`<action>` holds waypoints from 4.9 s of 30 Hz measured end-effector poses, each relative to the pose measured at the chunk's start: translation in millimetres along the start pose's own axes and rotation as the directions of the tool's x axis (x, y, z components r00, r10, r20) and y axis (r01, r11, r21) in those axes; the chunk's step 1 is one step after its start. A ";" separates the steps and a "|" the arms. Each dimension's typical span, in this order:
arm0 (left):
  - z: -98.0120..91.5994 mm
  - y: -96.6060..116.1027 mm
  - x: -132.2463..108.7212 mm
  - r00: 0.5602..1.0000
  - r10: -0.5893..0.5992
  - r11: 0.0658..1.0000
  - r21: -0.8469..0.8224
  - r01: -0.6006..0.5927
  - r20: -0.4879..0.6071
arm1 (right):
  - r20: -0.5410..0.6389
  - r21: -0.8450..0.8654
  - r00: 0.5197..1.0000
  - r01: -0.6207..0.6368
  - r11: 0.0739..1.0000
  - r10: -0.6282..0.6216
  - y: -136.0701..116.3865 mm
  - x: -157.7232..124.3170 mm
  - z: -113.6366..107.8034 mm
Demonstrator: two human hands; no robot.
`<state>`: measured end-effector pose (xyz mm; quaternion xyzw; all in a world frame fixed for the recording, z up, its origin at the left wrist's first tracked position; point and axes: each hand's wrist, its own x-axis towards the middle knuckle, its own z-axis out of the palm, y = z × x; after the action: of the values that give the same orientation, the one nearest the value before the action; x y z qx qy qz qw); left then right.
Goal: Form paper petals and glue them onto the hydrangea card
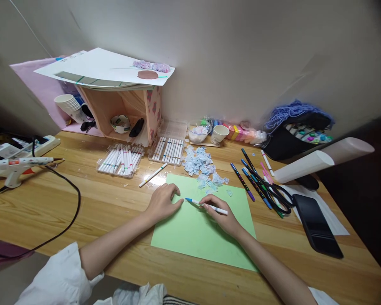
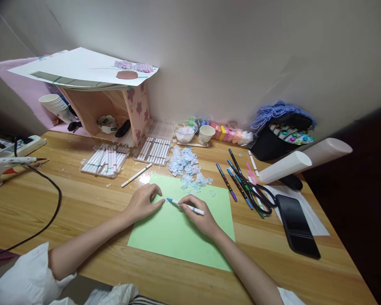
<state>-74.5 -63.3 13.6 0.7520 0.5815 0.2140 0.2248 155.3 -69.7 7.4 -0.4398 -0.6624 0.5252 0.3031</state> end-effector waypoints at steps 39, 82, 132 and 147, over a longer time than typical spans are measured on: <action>11.2 10.2 6.7 0.979 -0.169 0.983 0.058 0.177 -0.115 | -0.008 -0.105 0.999 0.033 0.994 -0.034 1.7 -2.7 -0.7; 13.0 9.4 5.6 0.981 -0.133 0.988 0.058 0.142 -0.144 | 0.018 -0.106 0.996 0.085 0.991 -0.084 6.1 -4.0 -2.3; -18.7 -16.2 15.3 0.972 -0.006 0.994 -0.102 0.031 0.233 | 0.327 -0.207 0.919 0.300 0.931 -0.223 -4.1 -1.1 1.7; -17.6 -15.8 17.0 0.971 -0.017 0.995 -0.090 0.039 0.239 | 0.328 -0.217 0.918 0.303 0.928 -0.223 -7.6 1.2 3.5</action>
<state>-93.1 -41.7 19.6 0.7526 0.5502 0.1463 0.3308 149.8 -70.5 13.7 -0.2981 -0.8177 0.4467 0.2073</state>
